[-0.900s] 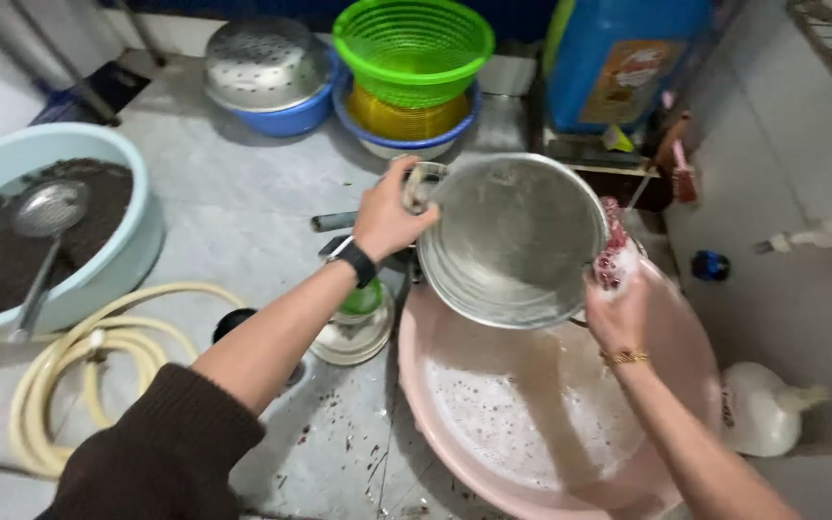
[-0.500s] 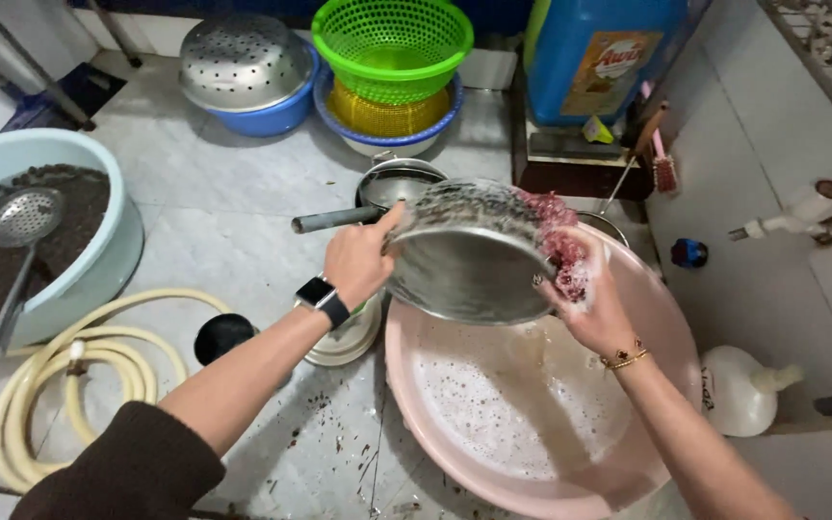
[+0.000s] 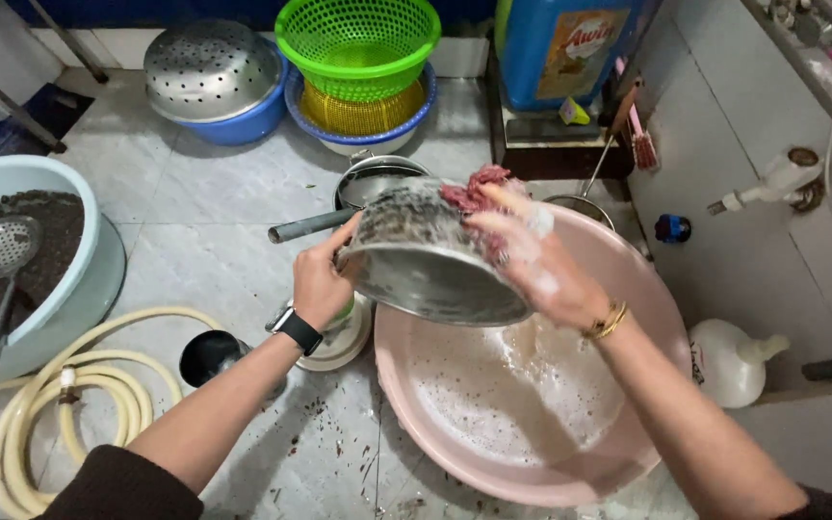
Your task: The person washes a pink plastic basin and a metal tray using a red cloth and water from a tap. They then wipe down a stainless steel gas stove surface with the cloth. The person rinses the tray under running water and places it into the basin.
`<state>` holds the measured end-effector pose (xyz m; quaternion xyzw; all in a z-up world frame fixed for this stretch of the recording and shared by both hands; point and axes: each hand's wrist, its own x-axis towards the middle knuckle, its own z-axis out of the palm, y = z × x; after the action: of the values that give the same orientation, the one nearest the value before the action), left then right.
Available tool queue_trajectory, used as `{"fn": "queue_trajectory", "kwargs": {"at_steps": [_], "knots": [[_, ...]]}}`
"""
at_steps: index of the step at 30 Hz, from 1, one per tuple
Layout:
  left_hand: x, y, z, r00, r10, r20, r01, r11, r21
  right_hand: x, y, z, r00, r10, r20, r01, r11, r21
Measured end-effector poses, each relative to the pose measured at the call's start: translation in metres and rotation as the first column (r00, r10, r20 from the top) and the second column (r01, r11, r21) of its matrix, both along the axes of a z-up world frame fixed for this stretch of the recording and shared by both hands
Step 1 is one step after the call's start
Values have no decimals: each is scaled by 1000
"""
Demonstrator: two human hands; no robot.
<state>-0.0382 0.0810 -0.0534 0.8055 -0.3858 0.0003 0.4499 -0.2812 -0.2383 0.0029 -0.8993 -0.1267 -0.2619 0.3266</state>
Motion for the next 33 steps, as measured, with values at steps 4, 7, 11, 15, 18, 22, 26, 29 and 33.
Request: {"fn": "queue_trajectory", "kwargs": {"at_steps": [4,7,11,15,18,22,26,29,33], "knots": [[8,4,-21,998,3,-65,-1,999,37,-4,-17,-3,985,-173,-26,175,967,186],[29,5,-48,993,58,-107,-50,996,70,-8,-13,-2,914,-386,-123,400,815,419],[57,8,-92,971,164,-174,-147,983,106,-20,35,38,833,-537,-132,434,487,758],[34,0,-63,962,127,-241,-113,991,69,6,11,-19,832,-529,168,509,848,152],[23,-3,-60,948,98,-302,-81,994,71,33,-52,-83,750,-589,301,599,798,69],[2,-10,-45,917,157,-366,-112,984,140,38,-21,-19,808,-536,245,434,822,368],[-38,-21,6,791,229,-568,-182,973,140,49,16,-2,617,-786,-33,196,113,974],[-51,-29,-4,709,264,-654,-230,963,138,26,25,5,793,-595,-129,274,159,949],[-76,-40,-14,613,296,-733,-325,940,108,28,6,-79,832,-552,-48,380,506,774]]}}
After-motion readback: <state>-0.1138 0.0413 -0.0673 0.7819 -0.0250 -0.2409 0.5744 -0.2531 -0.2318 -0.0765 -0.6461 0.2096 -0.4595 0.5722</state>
